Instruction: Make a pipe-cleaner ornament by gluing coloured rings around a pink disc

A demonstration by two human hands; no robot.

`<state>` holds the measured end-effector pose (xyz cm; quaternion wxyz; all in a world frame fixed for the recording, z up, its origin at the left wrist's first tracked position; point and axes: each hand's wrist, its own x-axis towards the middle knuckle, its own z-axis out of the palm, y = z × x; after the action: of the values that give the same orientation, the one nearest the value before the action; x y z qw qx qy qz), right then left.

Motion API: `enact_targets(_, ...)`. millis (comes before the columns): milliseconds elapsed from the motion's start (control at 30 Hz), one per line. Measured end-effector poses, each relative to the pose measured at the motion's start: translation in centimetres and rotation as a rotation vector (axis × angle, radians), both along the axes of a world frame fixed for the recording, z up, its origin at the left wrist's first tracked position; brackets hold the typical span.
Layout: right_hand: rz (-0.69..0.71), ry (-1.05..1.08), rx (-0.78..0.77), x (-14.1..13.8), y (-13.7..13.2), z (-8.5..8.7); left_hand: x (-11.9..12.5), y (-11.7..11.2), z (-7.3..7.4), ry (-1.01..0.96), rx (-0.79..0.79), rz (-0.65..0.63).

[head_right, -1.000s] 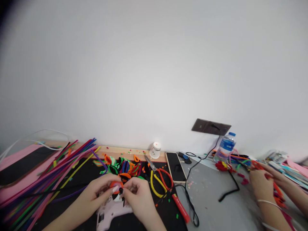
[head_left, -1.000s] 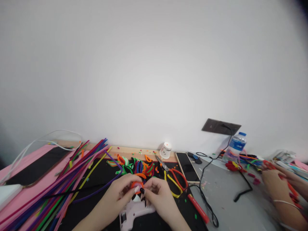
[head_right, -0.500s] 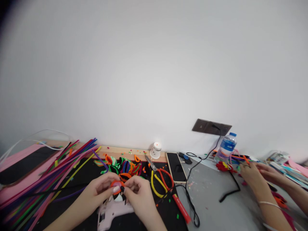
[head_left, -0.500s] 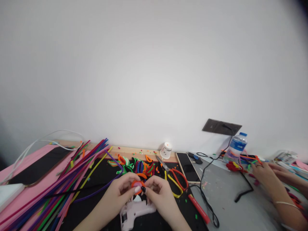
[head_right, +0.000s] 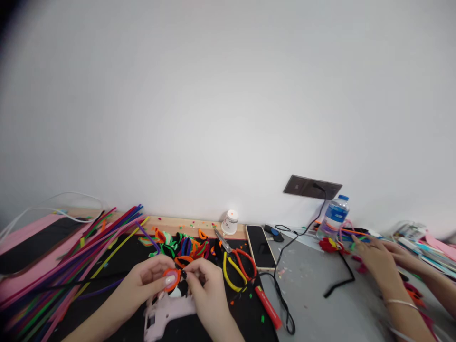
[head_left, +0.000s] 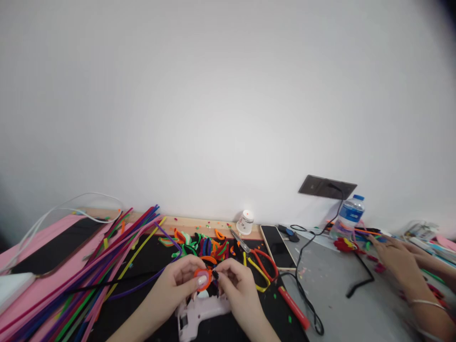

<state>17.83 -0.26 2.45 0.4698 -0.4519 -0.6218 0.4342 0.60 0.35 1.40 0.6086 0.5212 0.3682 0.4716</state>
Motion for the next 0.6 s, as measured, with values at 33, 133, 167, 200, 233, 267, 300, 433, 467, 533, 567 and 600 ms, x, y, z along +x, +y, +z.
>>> enact_targets(33,0.000,0.004,0.006,0.00,-0.04,0.00,0.00,0.02,0.00,-0.004,-0.002,-0.003)
enact_targets(133,-0.016,0.012,0.023,-0.03,-0.12,0.01,0.06,0.09,-0.03,-0.023,-0.009,-0.006)
enact_targets(167,-0.024,0.013,0.028,-0.04,-0.12,0.00,0.09,0.10,-0.06,-0.029,-0.010,-0.006)
enact_targets(200,-0.033,0.014,0.033,-0.06,-0.12,-0.01,0.12,0.11,-0.09,-0.033,-0.011,-0.011)
enact_targets(233,-0.042,0.013,0.038,-0.08,-0.12,-0.03,0.13,0.12,-0.14,-0.037,-0.013,-0.017)
enact_targets(267,-0.048,0.010,0.044,-0.09,-0.12,-0.06,0.13,0.12,-0.20,-0.038,-0.016,-0.026)
enact_targets(300,-0.053,0.008,0.049,-0.10,-0.11,-0.09,0.12,0.11,-0.26,-0.041,-0.019,-0.032)
enact_targets(433,-0.049,0.015,0.056,-0.12,-0.13,-0.03,0.02,0.02,-0.36,-0.041,-0.022,-0.033)
enact_targets(467,-0.045,0.022,0.051,-0.14,-0.15,0.05,0.02,-0.01,-0.33,-0.039,-0.020,-0.032)
enact_targets(533,-0.037,0.036,0.030,-0.18,-0.22,0.25,0.04,-0.08,-0.22,-0.038,-0.027,-0.035)
enact_targets(567,-0.032,0.043,0.017,-0.20,-0.25,0.37,0.07,-0.11,-0.15,-0.042,-0.034,-0.037)
enact_targets(600,-0.025,0.053,0.003,-0.22,-0.28,0.49,0.11,-0.14,-0.10,-0.047,-0.039,-0.039)
